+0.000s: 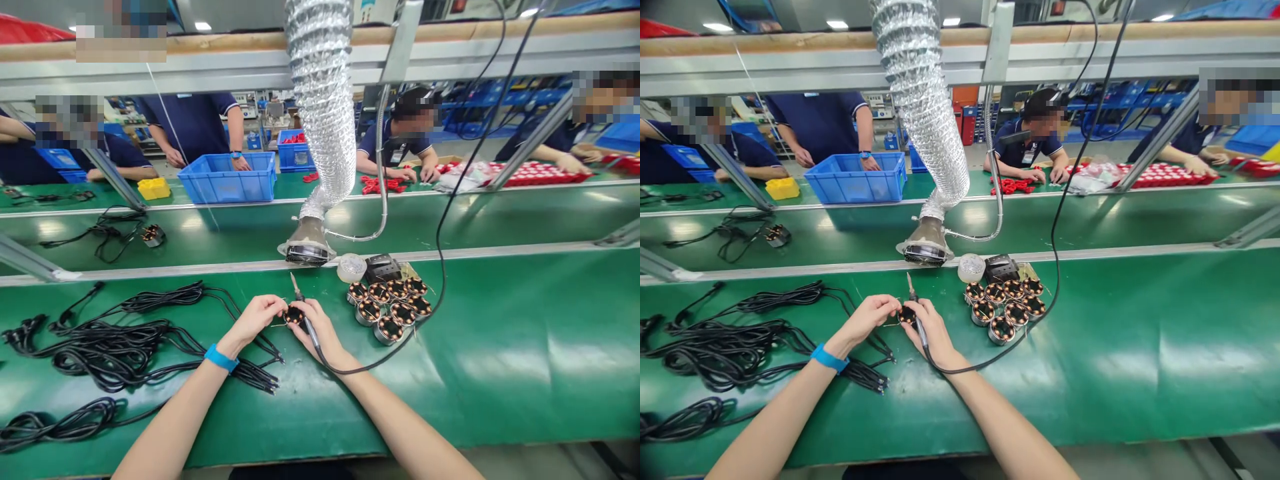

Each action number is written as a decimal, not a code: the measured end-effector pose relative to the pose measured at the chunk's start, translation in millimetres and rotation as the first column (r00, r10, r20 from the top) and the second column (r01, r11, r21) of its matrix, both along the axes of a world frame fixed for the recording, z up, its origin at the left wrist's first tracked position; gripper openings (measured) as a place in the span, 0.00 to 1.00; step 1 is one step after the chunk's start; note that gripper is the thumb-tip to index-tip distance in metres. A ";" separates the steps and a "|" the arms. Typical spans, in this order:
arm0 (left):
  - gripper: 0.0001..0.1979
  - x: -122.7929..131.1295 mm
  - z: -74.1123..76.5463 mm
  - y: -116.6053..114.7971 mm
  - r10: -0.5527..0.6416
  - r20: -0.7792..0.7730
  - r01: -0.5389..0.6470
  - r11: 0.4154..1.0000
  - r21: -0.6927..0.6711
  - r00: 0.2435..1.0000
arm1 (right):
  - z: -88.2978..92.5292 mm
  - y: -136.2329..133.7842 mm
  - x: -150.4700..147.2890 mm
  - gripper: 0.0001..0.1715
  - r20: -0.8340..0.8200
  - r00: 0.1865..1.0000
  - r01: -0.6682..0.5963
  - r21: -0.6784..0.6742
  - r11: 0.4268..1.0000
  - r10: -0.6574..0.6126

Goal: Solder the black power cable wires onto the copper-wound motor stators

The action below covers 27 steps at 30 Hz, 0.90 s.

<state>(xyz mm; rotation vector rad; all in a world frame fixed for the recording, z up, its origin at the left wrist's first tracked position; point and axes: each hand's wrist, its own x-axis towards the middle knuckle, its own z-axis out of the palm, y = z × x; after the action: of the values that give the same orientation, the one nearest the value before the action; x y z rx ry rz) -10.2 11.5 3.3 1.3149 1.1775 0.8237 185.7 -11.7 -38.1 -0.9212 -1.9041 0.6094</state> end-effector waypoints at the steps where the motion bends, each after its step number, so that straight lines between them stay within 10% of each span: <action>1: 0.20 0.6 -0.6 0.9 0.005 0.010 -0.005 1.000 -0.005 1.000 | 0.0 0.1 0.1 0.24 -0.005 1.000 0.000 -0.003 1.000 0.000; 6: 0.21 -19.6 8.2 -5.3 0.040 -0.216 -0.022 0.996 0.085 0.975 | 1.0 -0.5 0.7 0.24 0.009 1.000 0.003 -0.033 0.999 -0.003; 13: 0.16 -36.8 12.5 -14.4 -0.317 -0.319 0.353 0.934 0.061 0.893 | -0.1 1.4 2.1 0.24 0.021 1.000 0.012 -0.045 0.999 -0.011; 22: 0.24 0.5 -6.7 -6.9 -0.045 0.179 0.095 0.954 -0.284 0.983 | 4.0 3.8 5.5 0.22 0.004 1.000 -0.022 -0.064 0.998 0.022; 27: 0.24 -13.4 16.5 -10.6 0.030 -0.071 -0.038 0.992 -0.118 0.997 | 4.4 3.1 4.7 0.23 0.025 1.000 0.004 -0.047 0.999 -0.003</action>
<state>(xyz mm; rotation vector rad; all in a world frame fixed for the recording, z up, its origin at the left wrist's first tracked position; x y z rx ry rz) -23.6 0.9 19.8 1.2367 1.2869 0.7260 190.4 -8.6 -33.8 -0.9657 -1.9169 0.6465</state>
